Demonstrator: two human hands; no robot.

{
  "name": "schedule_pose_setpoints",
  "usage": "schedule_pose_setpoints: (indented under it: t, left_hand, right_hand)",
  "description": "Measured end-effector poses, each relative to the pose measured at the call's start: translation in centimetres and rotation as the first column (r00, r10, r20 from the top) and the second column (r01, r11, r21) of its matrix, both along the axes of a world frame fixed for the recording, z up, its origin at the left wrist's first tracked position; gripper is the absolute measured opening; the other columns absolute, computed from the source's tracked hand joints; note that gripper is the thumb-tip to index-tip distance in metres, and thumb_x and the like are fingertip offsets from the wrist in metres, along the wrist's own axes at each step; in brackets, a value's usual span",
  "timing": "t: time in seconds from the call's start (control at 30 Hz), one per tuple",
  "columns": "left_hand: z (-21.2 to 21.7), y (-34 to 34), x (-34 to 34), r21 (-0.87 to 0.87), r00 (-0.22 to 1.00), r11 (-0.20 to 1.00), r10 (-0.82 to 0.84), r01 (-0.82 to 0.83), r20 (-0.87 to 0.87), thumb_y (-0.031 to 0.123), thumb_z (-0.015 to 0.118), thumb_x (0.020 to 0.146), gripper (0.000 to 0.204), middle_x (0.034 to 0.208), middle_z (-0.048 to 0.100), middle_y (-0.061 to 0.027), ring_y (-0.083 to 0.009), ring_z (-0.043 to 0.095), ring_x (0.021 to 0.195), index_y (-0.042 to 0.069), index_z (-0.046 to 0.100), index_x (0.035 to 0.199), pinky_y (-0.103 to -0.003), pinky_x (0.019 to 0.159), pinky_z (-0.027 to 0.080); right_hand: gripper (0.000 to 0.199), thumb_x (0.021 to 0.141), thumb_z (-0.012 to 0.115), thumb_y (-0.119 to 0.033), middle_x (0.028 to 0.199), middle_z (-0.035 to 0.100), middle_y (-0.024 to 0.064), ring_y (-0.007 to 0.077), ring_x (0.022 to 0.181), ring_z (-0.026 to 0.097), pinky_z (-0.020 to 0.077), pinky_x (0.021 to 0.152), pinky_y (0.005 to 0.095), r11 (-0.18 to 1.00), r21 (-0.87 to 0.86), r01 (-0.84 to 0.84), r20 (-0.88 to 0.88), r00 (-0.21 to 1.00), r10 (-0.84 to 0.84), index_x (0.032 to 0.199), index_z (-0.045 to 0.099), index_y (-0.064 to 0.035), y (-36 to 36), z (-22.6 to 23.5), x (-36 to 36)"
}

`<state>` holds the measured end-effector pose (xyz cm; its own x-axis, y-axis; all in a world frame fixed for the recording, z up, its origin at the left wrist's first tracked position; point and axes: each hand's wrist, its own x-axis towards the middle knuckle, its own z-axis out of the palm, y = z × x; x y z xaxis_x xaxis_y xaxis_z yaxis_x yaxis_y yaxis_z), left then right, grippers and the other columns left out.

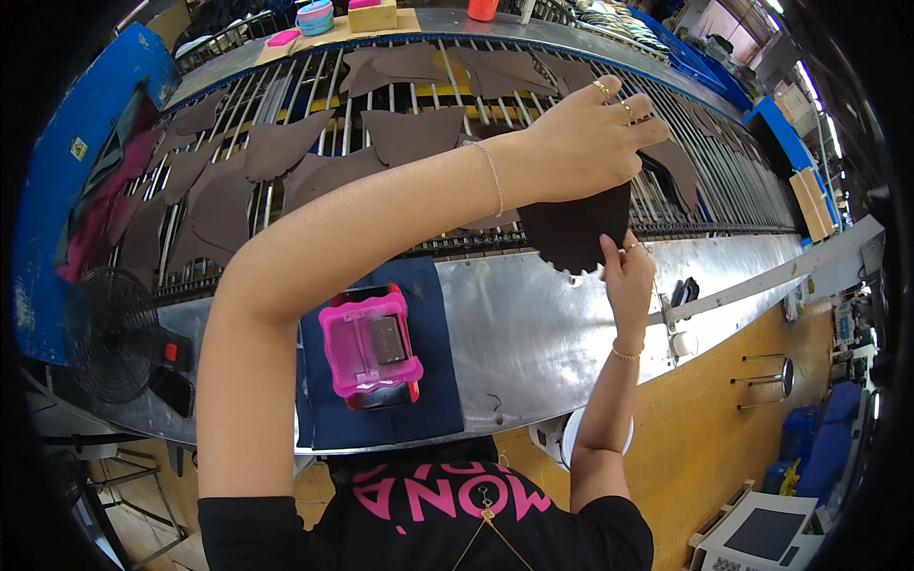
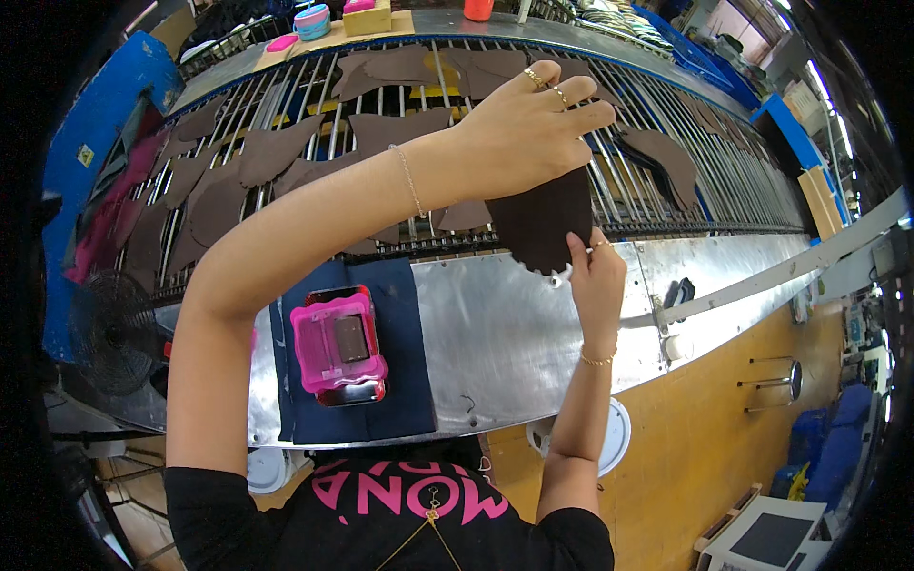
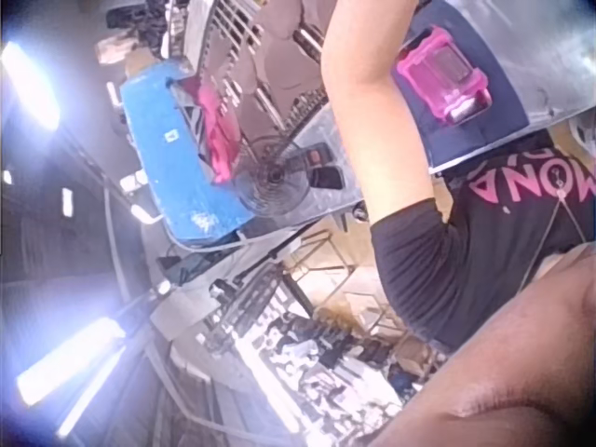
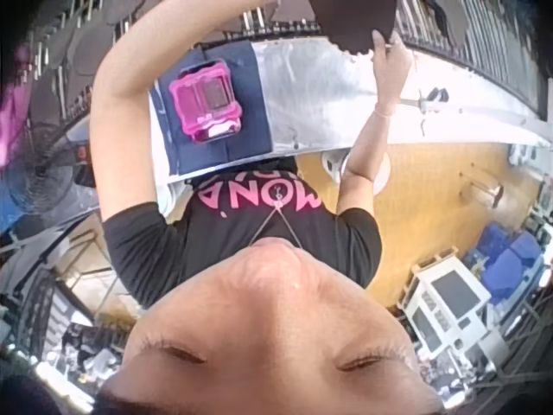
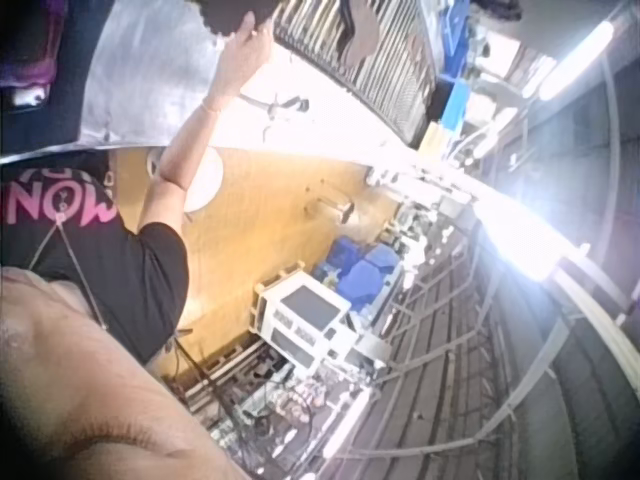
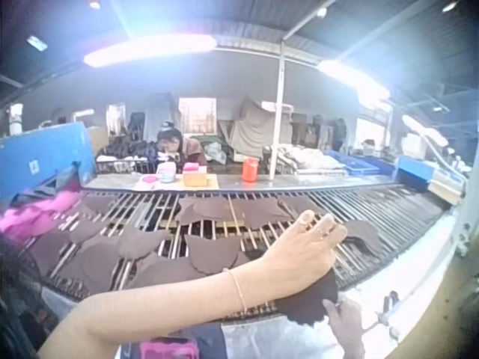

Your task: The person repeatedly picks brown fabric pieces from a moving conveyor belt and places them into a stack on the table. The person also briefly handles a pink plastic container and a small white tag during the process.

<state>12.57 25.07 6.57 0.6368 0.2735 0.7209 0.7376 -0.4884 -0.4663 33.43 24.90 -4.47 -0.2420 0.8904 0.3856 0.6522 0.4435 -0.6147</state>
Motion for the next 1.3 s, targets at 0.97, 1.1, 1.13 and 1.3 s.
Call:
schedule_pose_setpoints:
  t: [0.97, 1.1, 1.13, 1.3]
  left_hand:
    - [-17.0, -6.0, -18.0, -0.772, 0.748, 0.630, 0.552, -0.084, 0.368, 0.016, 0.070, 0.080, 0.041, 0.121, 0.045, -0.0157, -0.0317, 0.048, 0.106, 0.013, 0.060, 0.120, -0.043, 0.094, 0.041]
    - [-20.8, -2.2, -17.2, -0.875, 0.604, 0.425, 0.641, 0.233, 0.473, 0.017, 0.070, 0.078, 0.023, 0.102, 0.055, -0.0130, -0.0282, 0.056, 0.087, 0.005, 0.071, 0.098, -0.039, 0.083, 0.046]
    - [-21.9, -1.4, -16.9, -0.875, 0.616, 0.420, 0.631, 0.239, 0.471, 0.017, 0.069, 0.078, 0.022, 0.096, 0.056, -0.0134, -0.0281, 0.057, 0.085, 0.005, 0.071, 0.096, -0.038, 0.081, 0.047]
    - [-26.0, 2.6, -16.1, -0.835, 0.615, 0.428, 0.569, 0.344, 0.545, 0.010, 0.067, 0.077, 0.014, 0.066, 0.064, -0.0126, -0.0268, 0.058, 0.060, 0.001, 0.071, 0.086, -0.038, 0.059, 0.049]
  right_hand:
    - [0.037, 0.093, 0.060, -0.040, 0.060, 0.057, 0.0039, 0.0092, 0.042, 0.049, 0.0373, 0.037, 0.0208, 0.627, -0.619, -0.473, -0.769, 0.526, -0.363, 0.076, 0.051, -0.0087, 5.8, -13.4, -10.3]
    - [0.034, 0.092, 0.062, -0.038, 0.062, 0.060, 0.0046, 0.0082, 0.041, 0.051, 0.0372, 0.038, 0.0196, 0.733, -0.580, -0.355, -0.691, 0.691, -0.212, 0.079, 0.053, -0.0077, 2.9, -13.5, -8.6]
    - [0.034, 0.092, 0.062, -0.037, 0.063, 0.061, 0.0047, 0.0079, 0.042, 0.051, 0.0374, 0.039, 0.0193, 0.764, -0.565, -0.310, -0.661, 0.724, -0.196, 0.080, 0.053, -0.0075, 2.4, -13.7, -8.4]
    - [0.026, 0.093, 0.062, -0.029, 0.065, 0.062, 0.0036, 0.0056, 0.045, 0.054, 0.0400, 0.041, 0.0176, 0.794, -0.512, -0.328, -0.652, 0.750, -0.110, 0.082, 0.056, -0.0066, 2.1, -15.5, -9.2]
